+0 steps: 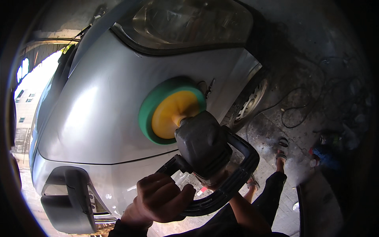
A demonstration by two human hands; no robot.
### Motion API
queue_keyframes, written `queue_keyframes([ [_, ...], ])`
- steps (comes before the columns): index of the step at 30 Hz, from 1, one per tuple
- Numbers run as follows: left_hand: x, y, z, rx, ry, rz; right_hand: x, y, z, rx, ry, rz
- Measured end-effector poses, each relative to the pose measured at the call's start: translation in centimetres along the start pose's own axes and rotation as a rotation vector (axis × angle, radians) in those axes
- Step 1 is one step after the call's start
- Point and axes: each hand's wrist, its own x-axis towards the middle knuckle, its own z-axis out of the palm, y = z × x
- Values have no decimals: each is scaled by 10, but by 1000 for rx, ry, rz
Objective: The person applies a liquid from a spray can onto the side of a silver car and wipes it with a cloth. They then use a rotary polisher with a green and yellow pad to buff the car's body panels, including the hood, doors, and rear quarter panel. The person occasionally wipes the surface with a yellow sponge.
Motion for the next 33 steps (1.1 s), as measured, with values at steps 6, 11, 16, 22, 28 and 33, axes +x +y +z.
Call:
queue_keyframes([
  [6,-33,15,-11,50,84,-83,57,-24,31,24,-41,-57],
  [11,-56,40,-27,89,100,-235,61,-21,52,50,-60,-35],
  [16,-38,2,44,-77,-21,-94,1,14,36,64,-73,54],
  [22,-43,11,41,-30,-22,-98,-48,46,12,79,-60,184],
  [28,-26,-3,70,-53,-143,-113,-65,55,-8,116,-43,226],
  [33,-15,-12,111,-110,-84,-152,-87,66,-18,5,-29,246],
])
